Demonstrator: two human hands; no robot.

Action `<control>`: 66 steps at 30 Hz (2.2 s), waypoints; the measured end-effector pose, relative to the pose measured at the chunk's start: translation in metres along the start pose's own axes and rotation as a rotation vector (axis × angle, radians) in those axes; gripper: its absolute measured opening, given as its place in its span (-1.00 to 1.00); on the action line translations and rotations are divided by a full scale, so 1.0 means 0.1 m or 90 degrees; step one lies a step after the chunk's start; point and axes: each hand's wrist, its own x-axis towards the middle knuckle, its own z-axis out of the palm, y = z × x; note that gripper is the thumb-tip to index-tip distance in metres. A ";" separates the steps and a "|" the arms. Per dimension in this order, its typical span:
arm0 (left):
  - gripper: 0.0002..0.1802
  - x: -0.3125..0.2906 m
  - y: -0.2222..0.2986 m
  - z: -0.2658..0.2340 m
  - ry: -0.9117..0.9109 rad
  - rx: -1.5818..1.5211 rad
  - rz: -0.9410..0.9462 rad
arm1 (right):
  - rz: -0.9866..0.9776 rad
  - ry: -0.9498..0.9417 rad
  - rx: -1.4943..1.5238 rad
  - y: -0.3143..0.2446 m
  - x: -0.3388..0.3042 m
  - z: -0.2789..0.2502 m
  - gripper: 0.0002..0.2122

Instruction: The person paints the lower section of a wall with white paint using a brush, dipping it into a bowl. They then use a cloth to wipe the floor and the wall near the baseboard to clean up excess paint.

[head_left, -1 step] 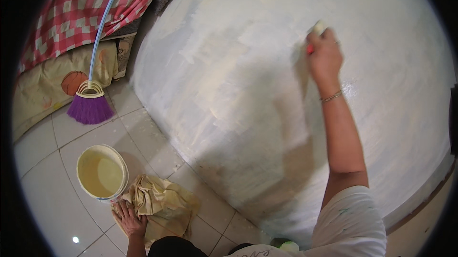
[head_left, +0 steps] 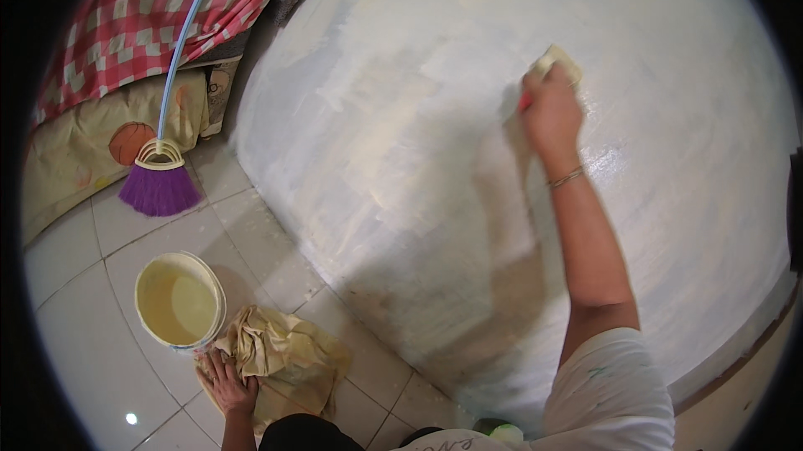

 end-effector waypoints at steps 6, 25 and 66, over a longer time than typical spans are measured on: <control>-0.28 0.03 0.01 -0.12 -0.025 0.012 -0.009 | -0.276 -0.261 0.185 -1.25 -1.59 0.44 -0.92; -0.29 0.02 -0.01 -0.09 -0.015 0.000 -0.019 | -0.059 0.085 0.169 -0.19 0.54 -0.24 -0.89; -0.25 0.06 -0.10 -0.18 -0.051 0.000 -0.017 | -0.109 -0.386 0.453 -2.94 -0.91 1.60 -0.90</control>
